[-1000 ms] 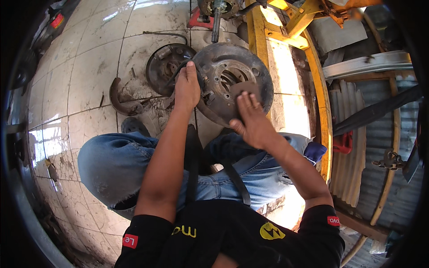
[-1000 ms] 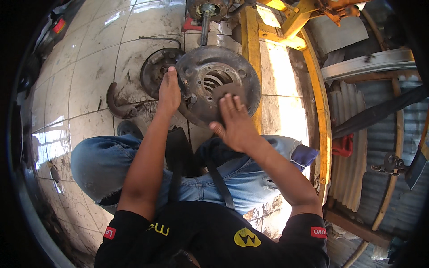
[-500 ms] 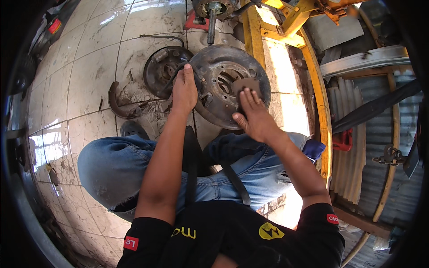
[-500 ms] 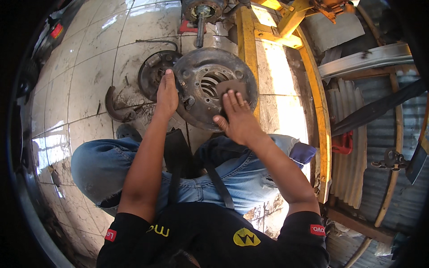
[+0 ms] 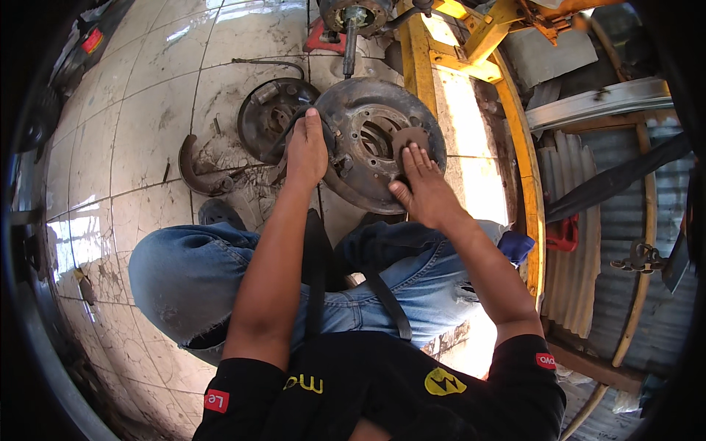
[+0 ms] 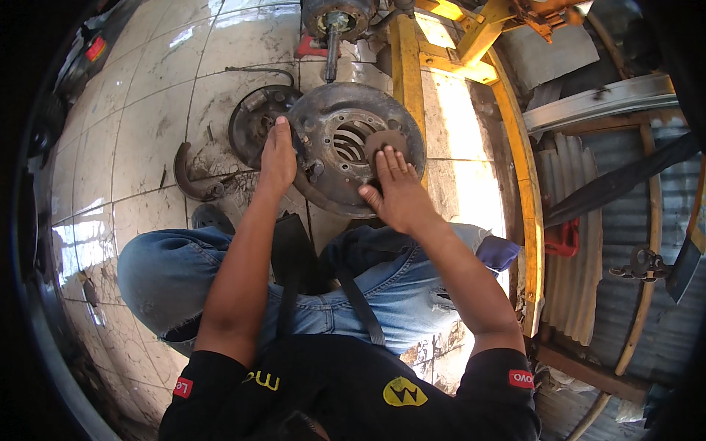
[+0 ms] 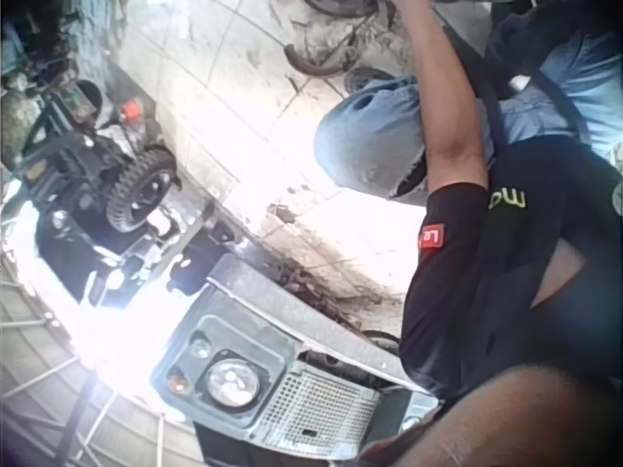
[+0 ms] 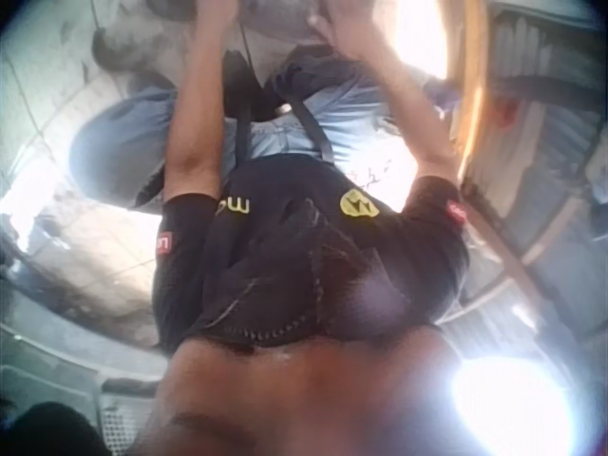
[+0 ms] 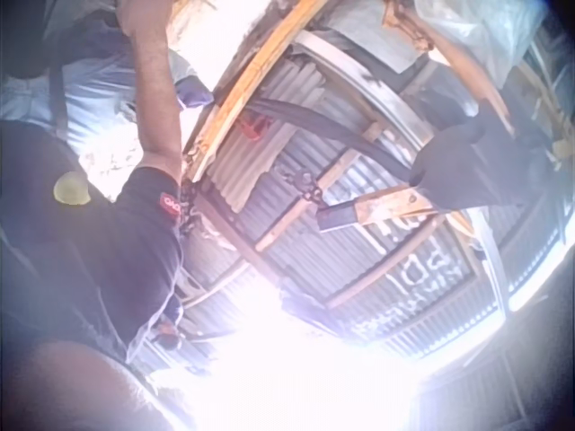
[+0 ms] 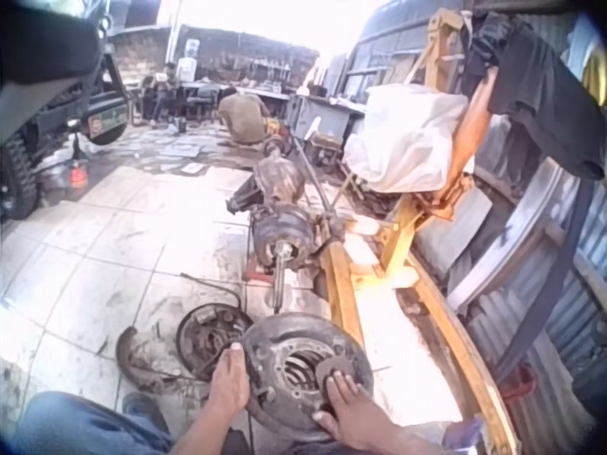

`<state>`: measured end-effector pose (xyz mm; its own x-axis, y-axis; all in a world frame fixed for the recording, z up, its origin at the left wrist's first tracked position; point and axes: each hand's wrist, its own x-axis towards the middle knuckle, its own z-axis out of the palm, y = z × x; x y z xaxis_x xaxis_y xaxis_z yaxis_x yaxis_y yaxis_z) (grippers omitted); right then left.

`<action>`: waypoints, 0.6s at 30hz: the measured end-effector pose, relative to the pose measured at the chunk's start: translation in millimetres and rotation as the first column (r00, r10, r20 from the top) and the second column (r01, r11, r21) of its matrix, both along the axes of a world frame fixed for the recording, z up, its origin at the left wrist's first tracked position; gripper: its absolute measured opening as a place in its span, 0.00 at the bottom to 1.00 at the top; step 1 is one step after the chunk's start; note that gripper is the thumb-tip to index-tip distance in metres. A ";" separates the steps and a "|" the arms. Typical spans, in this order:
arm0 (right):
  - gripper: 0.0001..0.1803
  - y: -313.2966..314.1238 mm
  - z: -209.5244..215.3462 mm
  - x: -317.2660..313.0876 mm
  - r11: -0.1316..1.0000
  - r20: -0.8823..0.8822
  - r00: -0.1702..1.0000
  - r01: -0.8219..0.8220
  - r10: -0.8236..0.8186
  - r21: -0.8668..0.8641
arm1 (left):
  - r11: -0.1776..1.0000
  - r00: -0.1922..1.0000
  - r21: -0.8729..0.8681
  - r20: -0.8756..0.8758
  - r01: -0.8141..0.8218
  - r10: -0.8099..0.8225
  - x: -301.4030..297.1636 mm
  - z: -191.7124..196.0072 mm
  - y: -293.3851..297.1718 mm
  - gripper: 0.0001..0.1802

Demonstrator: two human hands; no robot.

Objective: The person sits on the floor and cleans a brake shoe with a sanding block, then places it into the brake drum assembly. The person then picks up the brake drum and wipes its inner surface by hand.

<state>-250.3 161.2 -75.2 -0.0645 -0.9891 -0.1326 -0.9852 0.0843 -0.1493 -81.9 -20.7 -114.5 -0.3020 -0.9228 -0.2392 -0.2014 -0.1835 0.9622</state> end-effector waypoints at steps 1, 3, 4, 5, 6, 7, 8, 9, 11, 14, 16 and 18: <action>0.45 1.8 -5.1 0.1 0.999 -0.044 0.999 -0.005 0.003 -0.040 | 0.999 0.999 -0.026 0.001 -0.034 0.034 -2.5 -2.7 1.4 0.39; 0.45 -1.1 13.5 18.2 0.996 0.067 0.995 -0.074 0.070 0.055 | 0.998 0.999 -0.041 -0.010 -0.037 0.036 2.1 -7.8 -1.7 0.39; 0.46 -2.9 18.3 13.6 0.994 0.084 0.993 -0.087 0.081 0.070 | 0.998 0.999 -0.045 -0.020 -0.031 0.030 2.2 -9.3 -1.6 0.39; 0.46 -1.0 20.5 8.0 0.992 0.101 0.992 -0.089 0.080 0.090 | 0.999 1.000 -0.039 -0.021 -0.023 0.022 0.8 -6.7 0.4 0.39; 0.47 -6.1 13.8 -5.8 0.997 0.093 0.994 0.060 -0.065 0.055 | 0.999 1.000 -0.034 -0.022 -0.015 0.015 -1.3 -3.2 1.5 0.39; 0.46 -1.0 9.5 -5.2 0.997 0.067 0.996 0.056 -0.060 0.054 | 1.000 1.000 -0.028 -0.023 -0.008 0.007 -2.6 -1.1 3.4 0.39; 0.46 -4.3 10.7 -0.2 0.998 0.042 0.998 0.043 -0.044 0.043 | 1.000 1.000 0.002 -0.017 0.000 0.000 -1.0 -1.7 1.2 0.39; 0.46 -6.8 12.3 6.2 0.999 0.017 0.999 0.029 -0.029 0.032 | 0.999 1.000 0.032 -0.012 0.007 -0.007 1.9 -3.8 -0.2 0.39; 0.46 -3.8 16.0 12.5 0.996 0.107 0.994 -0.035 0.026 0.079 | 1.000 1.000 0.028 -0.016 0.001 -0.001 2.2 -6.2 -1.2 0.39; 0.46 -19.1 6.6 -8.6 0.987 0.148 0.976 0.160 -0.157 -0.011 | 0.999 0.999 -0.036 -0.030 -0.030 0.029 -3.0 -5.3 1.8 0.39; 0.45 -13.3 -2.1 0.0 0.996 0.039 0.995 0.091 -0.091 0.009 | 0.999 0.999 -0.025 -0.017 -0.040 0.040 -3.9 1.1 4.8 0.39; 0.44 -15.3 10.6 14.5 0.999 0.030 1.000 -0.003 0.001 0.054 | 1.000 0.999 -0.002 -0.037 -0.013 0.013 0.8 -6.7 0.0 0.39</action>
<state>-235.8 145.9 -64.6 -0.0581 -0.9805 -0.1877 -0.9805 0.0914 -0.1740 -81.1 -20.7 -121.2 -0.2987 -0.9272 -0.2261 -0.1630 -0.1839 0.9693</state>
